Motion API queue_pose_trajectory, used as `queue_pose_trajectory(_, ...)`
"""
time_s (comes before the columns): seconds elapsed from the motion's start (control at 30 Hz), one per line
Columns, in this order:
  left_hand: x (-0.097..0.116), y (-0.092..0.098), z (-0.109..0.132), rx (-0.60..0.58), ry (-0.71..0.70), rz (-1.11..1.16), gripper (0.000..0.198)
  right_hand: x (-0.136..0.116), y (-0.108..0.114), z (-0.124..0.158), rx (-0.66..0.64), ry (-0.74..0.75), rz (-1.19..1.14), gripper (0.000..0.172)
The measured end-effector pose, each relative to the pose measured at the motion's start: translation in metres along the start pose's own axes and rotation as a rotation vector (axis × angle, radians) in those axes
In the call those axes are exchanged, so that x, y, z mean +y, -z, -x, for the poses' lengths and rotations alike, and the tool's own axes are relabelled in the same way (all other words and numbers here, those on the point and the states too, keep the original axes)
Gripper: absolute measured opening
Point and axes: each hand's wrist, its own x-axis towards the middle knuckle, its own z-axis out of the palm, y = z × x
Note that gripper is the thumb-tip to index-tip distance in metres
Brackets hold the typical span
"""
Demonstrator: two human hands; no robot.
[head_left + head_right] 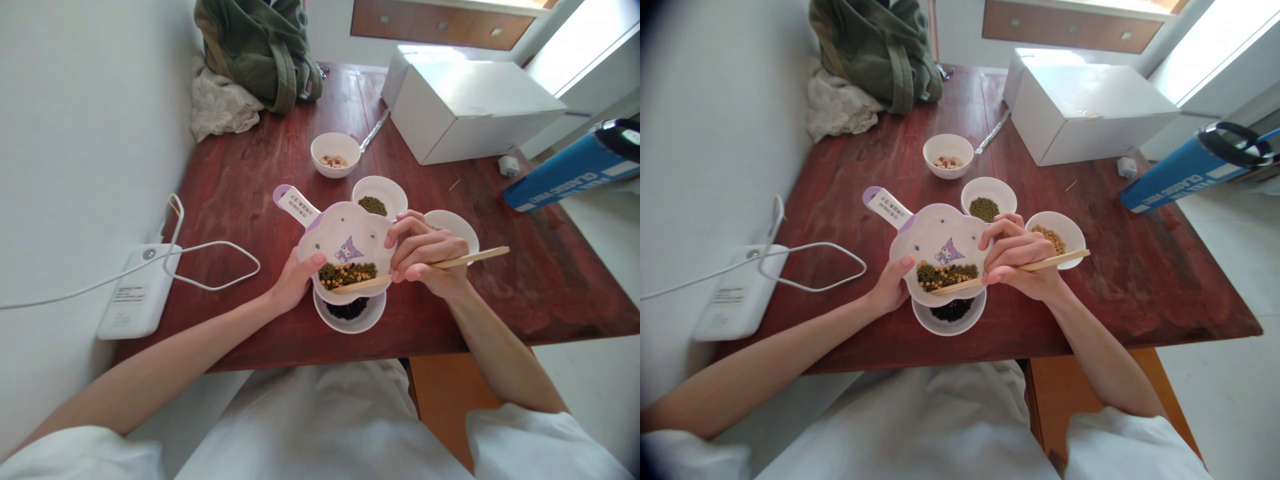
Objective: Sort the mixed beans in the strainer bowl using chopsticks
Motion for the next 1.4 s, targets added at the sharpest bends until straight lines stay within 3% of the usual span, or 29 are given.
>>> queue_pose_trajectory(0.33,-0.0001,0.0000,0.0010,0.002,0.015,0.010,0.076,0.0004,-0.0021,-0.0009,0.026,0.015,-0.003,0.038)
queue_pose_trajectory(0.53,-0.0006,0.0000,0.0005,0.013,0.007,-0.001,0.076,0.0006,0.0000,-0.0015,0.025,0.003,-0.008,0.046)
queue_pose_trajectory(0.8,-0.0003,0.0002,-0.0001,0.010,0.007,0.008,0.078,0.0010,-0.0031,0.0002,0.037,0.005,-0.001,0.038)
queue_pose_trajectory(1.4,0.0007,-0.0008,0.0006,0.016,0.002,-0.008,0.077,0.0030,-0.0018,-0.0029,0.041,0.016,-0.094,0.051)
